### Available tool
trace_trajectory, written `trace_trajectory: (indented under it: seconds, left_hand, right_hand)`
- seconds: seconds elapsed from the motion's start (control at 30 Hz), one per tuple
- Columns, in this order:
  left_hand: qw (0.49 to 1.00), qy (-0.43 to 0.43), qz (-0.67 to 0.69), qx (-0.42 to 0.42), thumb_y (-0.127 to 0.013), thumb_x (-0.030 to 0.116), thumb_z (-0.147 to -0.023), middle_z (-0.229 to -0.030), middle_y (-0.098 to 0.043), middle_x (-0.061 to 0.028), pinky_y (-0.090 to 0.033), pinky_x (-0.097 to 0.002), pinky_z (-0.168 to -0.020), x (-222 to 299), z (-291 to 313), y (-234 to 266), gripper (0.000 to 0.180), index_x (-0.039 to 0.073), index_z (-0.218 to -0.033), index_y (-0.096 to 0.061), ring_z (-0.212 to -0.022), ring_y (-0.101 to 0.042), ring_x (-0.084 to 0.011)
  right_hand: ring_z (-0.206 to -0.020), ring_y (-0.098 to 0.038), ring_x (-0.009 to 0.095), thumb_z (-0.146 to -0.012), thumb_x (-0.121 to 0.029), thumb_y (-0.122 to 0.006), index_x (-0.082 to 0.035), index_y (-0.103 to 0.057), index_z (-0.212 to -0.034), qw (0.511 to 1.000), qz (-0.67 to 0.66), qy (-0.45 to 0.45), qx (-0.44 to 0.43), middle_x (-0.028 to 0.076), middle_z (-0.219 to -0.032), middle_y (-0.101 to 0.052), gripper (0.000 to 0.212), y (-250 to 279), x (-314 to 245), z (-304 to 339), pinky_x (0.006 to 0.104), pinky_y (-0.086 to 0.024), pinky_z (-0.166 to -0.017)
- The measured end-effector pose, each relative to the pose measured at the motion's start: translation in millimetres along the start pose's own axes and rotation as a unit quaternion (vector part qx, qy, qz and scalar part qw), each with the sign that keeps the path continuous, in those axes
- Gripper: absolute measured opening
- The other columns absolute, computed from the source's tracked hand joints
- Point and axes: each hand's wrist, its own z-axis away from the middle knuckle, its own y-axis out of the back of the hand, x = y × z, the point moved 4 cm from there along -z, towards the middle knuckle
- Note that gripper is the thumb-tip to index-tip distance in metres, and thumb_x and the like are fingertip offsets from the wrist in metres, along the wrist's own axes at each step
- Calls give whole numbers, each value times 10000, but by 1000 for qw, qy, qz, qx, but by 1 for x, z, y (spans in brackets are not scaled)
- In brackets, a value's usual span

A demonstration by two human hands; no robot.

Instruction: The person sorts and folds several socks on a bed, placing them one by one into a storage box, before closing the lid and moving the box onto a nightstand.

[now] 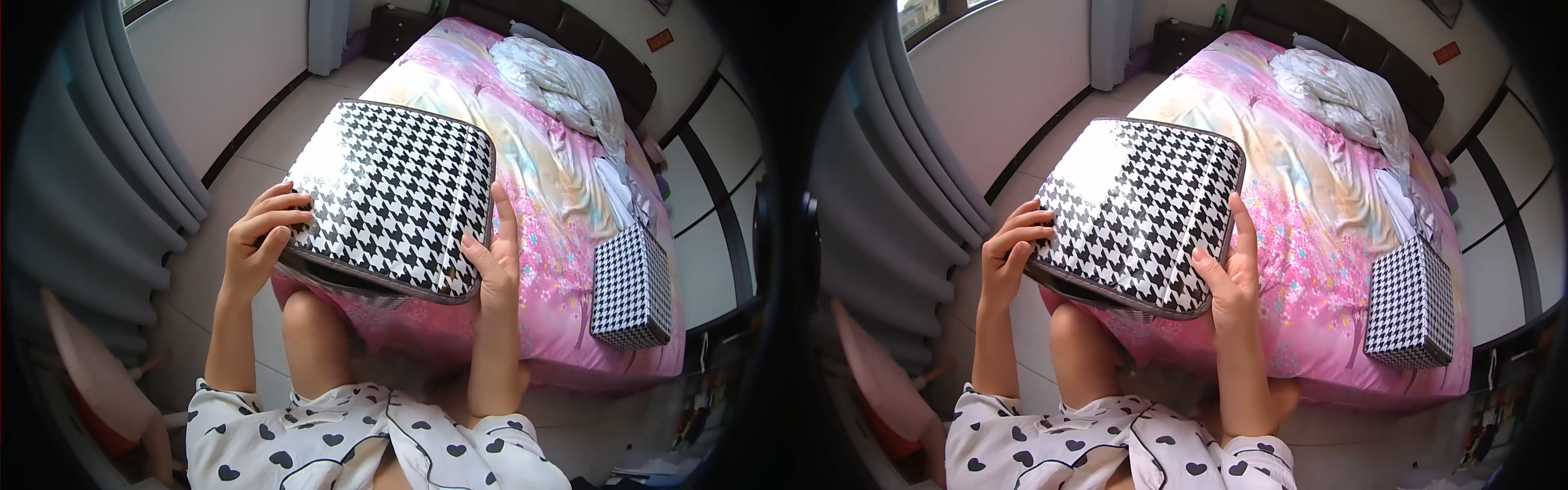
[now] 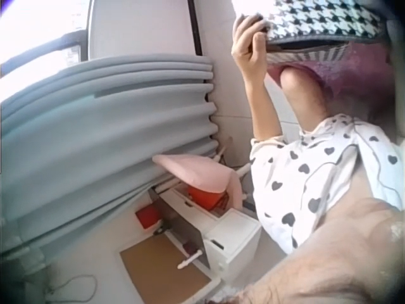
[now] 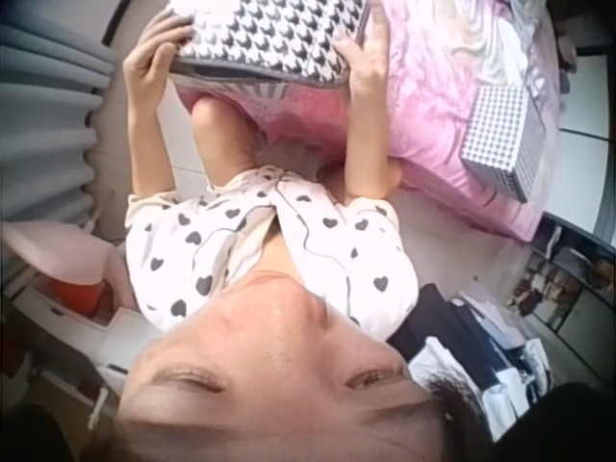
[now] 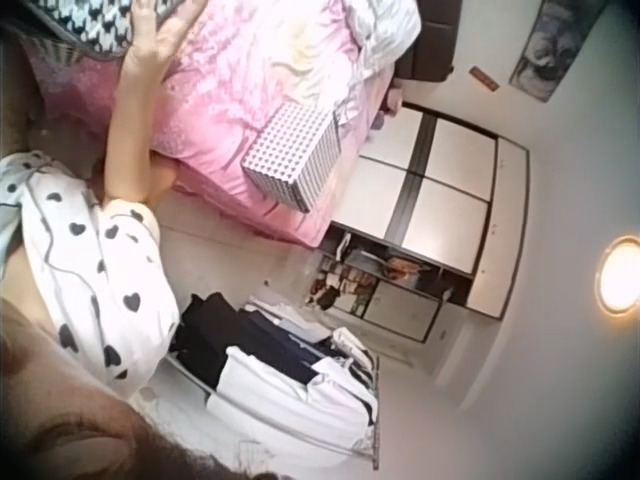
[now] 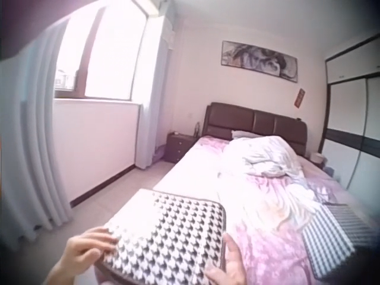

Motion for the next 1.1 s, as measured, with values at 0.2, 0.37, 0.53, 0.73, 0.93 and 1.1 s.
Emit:
trace_trajectory:
  seconds: [0.2, 0.37, 0.53, 0.73, 0.93, 1.1]
  left_hand:
    - [999, -12, 18, 35, -606, 300, -964, -1235, -663, -150, -347, -448, -1112, -6, 6, -3, 342, 2, -1073, -731, -1313, -493, -327]
    - [981, 71, 106, 145, -608, 412, -916, -1422, -530, -154, -329, -373, -1126, -10, 6, -12, 612, -8, -1358, -553, -1335, -476, -248]
    - [977, 106, 137, 128, -578, 357, -923, -1428, -527, -153, -326, -356, -1128, -14, 5, -16, 601, -12, -1394, -522, -1338, -471, -235]
    - [970, 64, 120, 201, -508, 441, -1009, -1359, -586, -165, -335, -362, -1127, -21, 10, -17, 555, -21, -1302, -600, -1315, -496, -247]
    - [959, 60, 99, 259, -449, 399, -1044, -1262, -638, -185, -389, -344, -1061, -17, 12, -19, 518, -55, -1177, -661, -1170, -576, -225]
    - [956, 66, 89, 271, -442, 353, -1046, -1211, -659, -169, -399, -333, -1045, -13, 17, -22, 487, -63, -1167, -664, -1150, -583, -216]
  right_hand:
    - [-1264, -501, 184, -928, 25, -562, -9, -253, -1533, 998, -35, -55, 18, 128, -1456, -446, 680, 23, 36, 16, 322, -395, -1080]
    - [-1321, -467, 207, -964, -150, -595, -51, -266, -1544, 988, -61, -145, 0, 106, -1514, -404, 674, 18, 54, 18, 339, -387, -1096]
    - [-1406, -349, 243, -989, -427, -564, -51, -215, -1559, 989, 67, -118, -53, 103, -1565, -316, 768, 7, 52, 16, 385, -296, -1144]
    - [-1478, -166, 279, -962, -431, -532, -17, -56, -1567, 998, 52, 7, -33, 154, -1609, -129, 873, -22, 68, 23, 393, -145, -1201]
    - [-1464, -195, 248, -969, -337, -507, -45, -79, -1569, 999, 26, -14, -36, 125, -1599, -164, 792, -20, 72, 24, 381, -173, -1191]
    - [-1453, -226, 237, -973, -350, -477, -80, -76, -1578, 998, 4, -24, -52, 111, -1586, -197, 774, -13, 84, 27, 375, -194, -1180]
